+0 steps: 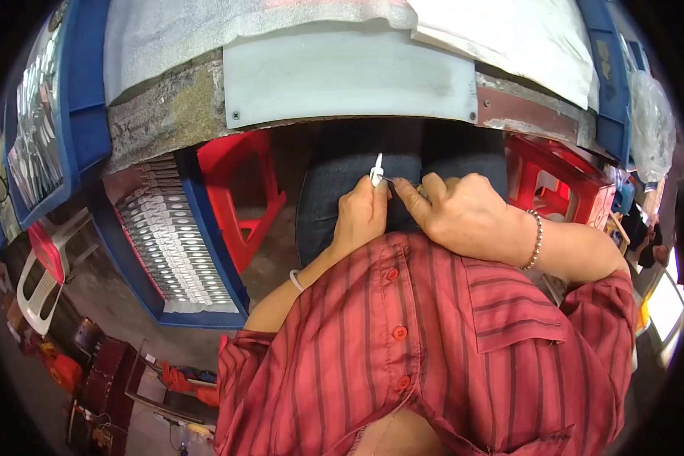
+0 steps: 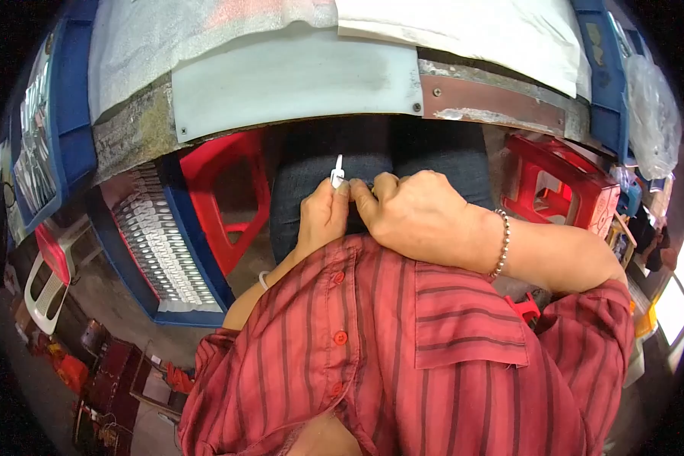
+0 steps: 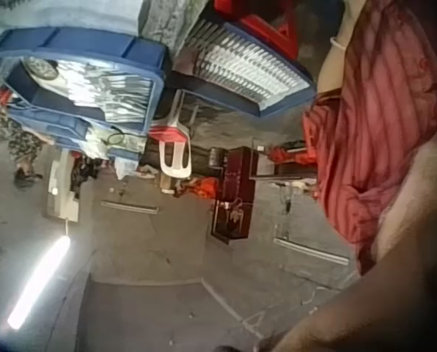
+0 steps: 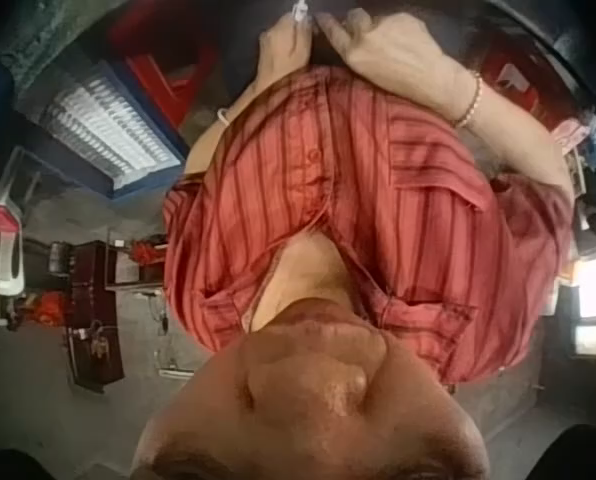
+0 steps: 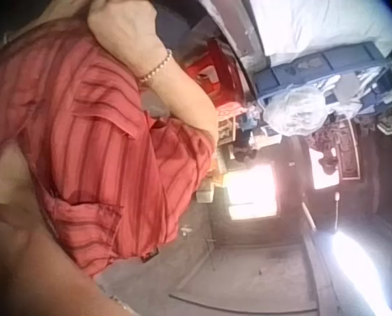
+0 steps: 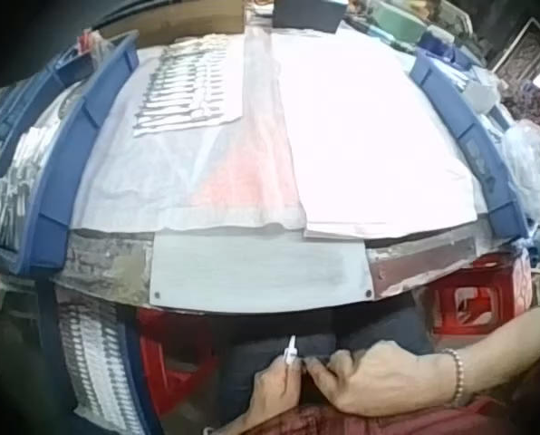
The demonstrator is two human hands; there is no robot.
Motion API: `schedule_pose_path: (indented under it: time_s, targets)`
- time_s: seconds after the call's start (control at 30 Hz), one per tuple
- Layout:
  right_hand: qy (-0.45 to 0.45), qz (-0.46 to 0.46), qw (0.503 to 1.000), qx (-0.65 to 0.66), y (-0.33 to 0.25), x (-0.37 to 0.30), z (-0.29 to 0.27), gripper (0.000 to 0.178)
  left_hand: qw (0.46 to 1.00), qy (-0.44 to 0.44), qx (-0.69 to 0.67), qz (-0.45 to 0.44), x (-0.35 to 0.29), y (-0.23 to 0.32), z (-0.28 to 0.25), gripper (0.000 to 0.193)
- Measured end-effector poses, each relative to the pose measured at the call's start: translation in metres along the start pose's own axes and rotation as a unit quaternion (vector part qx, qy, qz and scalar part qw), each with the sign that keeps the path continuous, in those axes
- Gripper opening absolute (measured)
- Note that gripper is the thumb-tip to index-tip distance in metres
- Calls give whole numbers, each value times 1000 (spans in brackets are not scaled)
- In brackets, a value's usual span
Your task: Assemble small plastic hardware components using a hand-held pick tool at a workshop station.
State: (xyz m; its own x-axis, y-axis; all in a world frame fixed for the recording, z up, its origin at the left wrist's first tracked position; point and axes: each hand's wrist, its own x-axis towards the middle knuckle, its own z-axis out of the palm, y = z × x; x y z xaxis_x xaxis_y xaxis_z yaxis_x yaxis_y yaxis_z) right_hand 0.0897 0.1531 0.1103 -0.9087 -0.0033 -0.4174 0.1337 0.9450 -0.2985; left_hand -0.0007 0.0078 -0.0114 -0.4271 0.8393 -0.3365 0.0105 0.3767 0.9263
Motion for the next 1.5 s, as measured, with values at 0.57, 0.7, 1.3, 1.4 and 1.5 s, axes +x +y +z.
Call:
schedule_pose_path:
  time_s: [0.57,0.7,1.3,1.4,1.5]
  targets:
    - [78,-10,997,26,8,-9,11,27,995,27,84,53,-6,3,5,13]
    - [154,10,970,188,18,-1,46,21,989,52,111,83,-6,-3,6,12]
    - [211,45,915,340,2,-46,34,39,926,-108,-288,-216,-13,20,-17,22]
    - [208,46,921,326,4,-46,37,39,934,-99,-274,-207,-15,20,-14,21]
    - [203,39,925,319,6,-44,39,39,955,-78,-227,-173,-17,19,-9,21]
